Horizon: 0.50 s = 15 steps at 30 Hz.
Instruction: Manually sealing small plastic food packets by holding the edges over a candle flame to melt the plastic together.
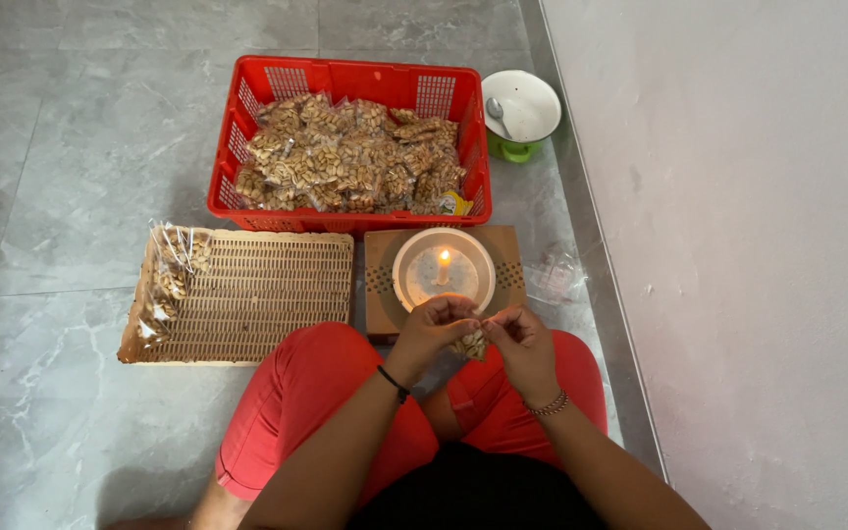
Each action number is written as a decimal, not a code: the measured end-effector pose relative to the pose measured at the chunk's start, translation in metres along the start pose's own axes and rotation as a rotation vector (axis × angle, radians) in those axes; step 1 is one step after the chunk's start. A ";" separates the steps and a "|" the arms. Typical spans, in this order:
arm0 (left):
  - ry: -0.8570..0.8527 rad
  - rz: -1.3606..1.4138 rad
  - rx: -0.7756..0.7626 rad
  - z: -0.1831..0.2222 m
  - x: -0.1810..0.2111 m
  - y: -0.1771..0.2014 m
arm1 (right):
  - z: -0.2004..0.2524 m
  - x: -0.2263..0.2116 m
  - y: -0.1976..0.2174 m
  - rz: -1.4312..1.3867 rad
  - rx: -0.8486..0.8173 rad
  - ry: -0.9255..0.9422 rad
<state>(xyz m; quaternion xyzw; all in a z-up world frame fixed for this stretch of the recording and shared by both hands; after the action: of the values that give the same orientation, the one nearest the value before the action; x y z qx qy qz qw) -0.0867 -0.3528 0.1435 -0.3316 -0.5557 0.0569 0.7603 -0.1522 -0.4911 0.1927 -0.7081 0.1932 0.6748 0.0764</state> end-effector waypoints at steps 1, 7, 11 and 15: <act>0.001 0.001 0.001 0.000 -0.002 0.001 | 0.001 0.003 0.000 0.001 0.000 -0.001; 0.023 0.108 0.123 0.004 -0.004 0.010 | 0.000 0.016 -0.005 -0.047 0.010 -0.076; -0.009 0.050 0.143 0.005 0.003 0.008 | -0.002 0.016 -0.016 -0.056 -0.082 -0.105; 0.022 0.092 0.180 0.005 -0.004 0.015 | -0.009 0.012 -0.012 -0.014 -0.075 -0.081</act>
<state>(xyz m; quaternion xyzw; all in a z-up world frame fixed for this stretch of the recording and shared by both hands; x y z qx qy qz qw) -0.0883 -0.3408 0.1331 -0.2876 -0.5242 0.1380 0.7896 -0.1395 -0.4854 0.1795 -0.6840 0.1596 0.7091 0.0624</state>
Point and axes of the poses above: each hand's wrist, its own z-axis away from the middle knuckle, its own y-axis out of the back of the hand, x = y × z, the point moved 9 cm from there along -z, towards the middle knuckle, and after that the axes turned 9 degrees about z, right-handed, at the moved point
